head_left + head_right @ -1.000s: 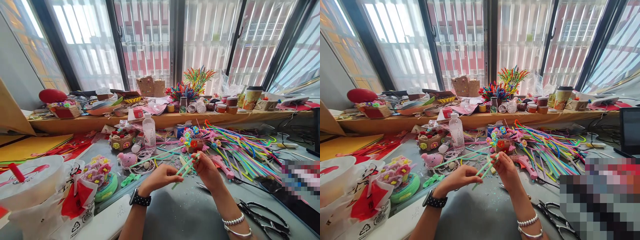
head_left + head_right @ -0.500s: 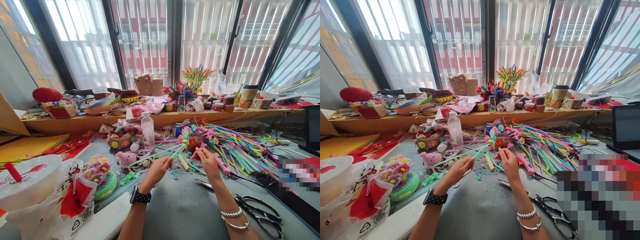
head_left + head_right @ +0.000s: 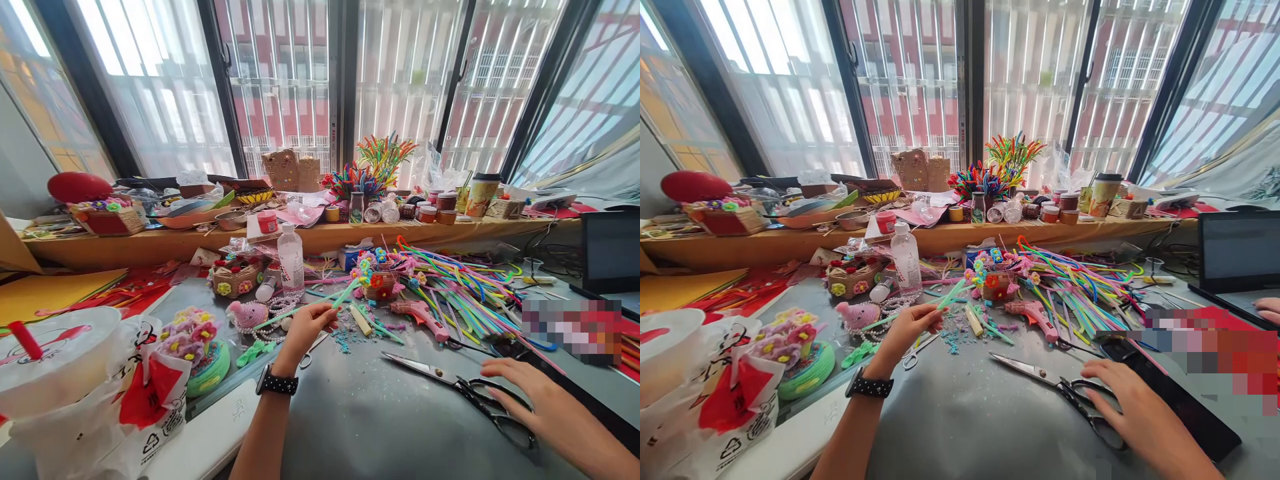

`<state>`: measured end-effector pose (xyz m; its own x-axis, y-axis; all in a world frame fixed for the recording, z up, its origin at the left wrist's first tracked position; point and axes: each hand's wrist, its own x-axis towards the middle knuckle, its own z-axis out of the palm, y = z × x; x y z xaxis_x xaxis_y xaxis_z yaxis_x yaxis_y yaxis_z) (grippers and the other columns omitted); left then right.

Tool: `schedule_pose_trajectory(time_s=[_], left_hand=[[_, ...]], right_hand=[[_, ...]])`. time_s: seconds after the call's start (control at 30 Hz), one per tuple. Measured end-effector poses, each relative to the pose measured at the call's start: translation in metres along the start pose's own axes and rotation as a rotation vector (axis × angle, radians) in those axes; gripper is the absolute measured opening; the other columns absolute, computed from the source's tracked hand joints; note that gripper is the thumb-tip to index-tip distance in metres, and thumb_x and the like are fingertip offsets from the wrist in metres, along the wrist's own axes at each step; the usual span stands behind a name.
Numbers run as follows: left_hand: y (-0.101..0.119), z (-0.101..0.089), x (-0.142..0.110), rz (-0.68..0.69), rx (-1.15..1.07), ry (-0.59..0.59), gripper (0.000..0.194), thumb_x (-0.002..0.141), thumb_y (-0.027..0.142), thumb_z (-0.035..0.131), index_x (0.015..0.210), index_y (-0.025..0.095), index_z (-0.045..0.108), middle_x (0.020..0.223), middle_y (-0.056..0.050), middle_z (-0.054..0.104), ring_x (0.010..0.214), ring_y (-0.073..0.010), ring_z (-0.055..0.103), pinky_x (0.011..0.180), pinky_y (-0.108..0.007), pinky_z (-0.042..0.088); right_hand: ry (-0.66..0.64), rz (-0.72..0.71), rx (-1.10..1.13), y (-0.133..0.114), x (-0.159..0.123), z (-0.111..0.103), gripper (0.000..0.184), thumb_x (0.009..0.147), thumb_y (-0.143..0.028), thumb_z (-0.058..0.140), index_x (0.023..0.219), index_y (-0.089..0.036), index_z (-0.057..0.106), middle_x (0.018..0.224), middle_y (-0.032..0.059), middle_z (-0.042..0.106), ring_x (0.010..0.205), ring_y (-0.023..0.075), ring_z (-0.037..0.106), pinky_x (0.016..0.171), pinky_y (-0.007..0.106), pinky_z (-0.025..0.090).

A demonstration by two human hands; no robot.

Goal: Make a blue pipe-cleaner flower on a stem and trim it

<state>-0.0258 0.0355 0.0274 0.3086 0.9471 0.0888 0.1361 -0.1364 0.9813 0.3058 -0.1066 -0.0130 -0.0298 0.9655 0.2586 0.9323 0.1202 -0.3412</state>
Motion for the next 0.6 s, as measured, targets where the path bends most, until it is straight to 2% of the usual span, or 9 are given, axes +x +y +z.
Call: schedule_pose_trajectory(time_s=[0.07,0.13,0.27,0.37,0.47,0.6], left_hand=[[0.000,0.001,0.000,-0.019,-0.083,-0.003,0.023,0.063,0.030,0.059,0.077,0.012,0.060,0.062,-0.001,0.061,0.057,-0.0136,0.058,0.057,-0.026,0.046],[0.001,0.002,-0.001,-0.029,-0.152,-0.007,0.026,0.064,0.029,0.060,0.083,0.012,0.059,0.069,-0.004,0.064,0.063,-0.0148,0.060,0.063,-0.028,0.047],[0.004,0.003,-0.006,-0.071,-0.427,-0.094,0.025,0.065,0.022,0.063,0.087,0.012,0.059,0.081,-0.007,0.066,0.075,-0.0146,0.061,0.074,-0.026,0.046],[0.006,0.003,-0.007,-0.093,-0.601,-0.161,0.025,0.064,0.015,0.064,0.089,0.013,0.059,0.085,-0.007,0.065,0.078,-0.0133,0.060,0.076,-0.024,0.044],[0.007,0.003,-0.007,-0.108,-0.639,-0.145,0.025,0.063,0.013,0.065,0.087,0.013,0.059,0.082,-0.005,0.065,0.075,-0.0122,0.059,0.073,-0.023,0.044],[0.006,0.004,-0.005,-0.126,-0.582,-0.084,0.021,0.062,0.021,0.066,0.081,0.013,0.060,0.070,-0.002,0.061,0.058,-0.0063,0.055,0.056,-0.016,0.042]], right_hand=[[-0.135,0.001,-0.020,0.017,-0.014,-0.004,0.030,0.068,-0.032,0.052,0.093,-0.022,0.062,0.098,0.0101,0.063,0.088,0.0261,0.059,0.076,0.032,0.048],[-0.228,0.011,-0.039,0.022,-0.022,-0.004,0.035,0.065,-0.026,0.051,0.098,-0.021,0.060,0.096,0.0103,0.063,0.085,0.0256,0.060,0.074,0.030,0.050],[-0.250,0.004,-0.085,0.007,-0.020,0.000,0.039,0.059,-0.016,0.047,0.096,-0.019,0.059,0.103,0.0109,0.059,0.092,0.0271,0.056,0.078,0.036,0.046],[-0.289,0.009,-0.099,-0.005,-0.011,-0.002,0.032,0.054,-0.009,0.043,0.081,-0.018,0.059,0.083,0.0090,0.061,0.078,0.0251,0.058,0.067,0.034,0.046],[-0.371,0.020,-0.063,-0.014,-0.004,-0.006,0.029,0.050,-0.008,0.044,0.074,-0.018,0.055,0.070,0.0045,0.059,0.064,0.0213,0.055,0.055,0.028,0.042],[-0.550,0.091,0.148,-0.017,-0.005,-0.008,0.029,0.049,-0.010,0.045,0.075,-0.019,0.055,0.059,-0.0012,0.054,0.057,0.0163,0.052,0.047,0.021,0.035]])
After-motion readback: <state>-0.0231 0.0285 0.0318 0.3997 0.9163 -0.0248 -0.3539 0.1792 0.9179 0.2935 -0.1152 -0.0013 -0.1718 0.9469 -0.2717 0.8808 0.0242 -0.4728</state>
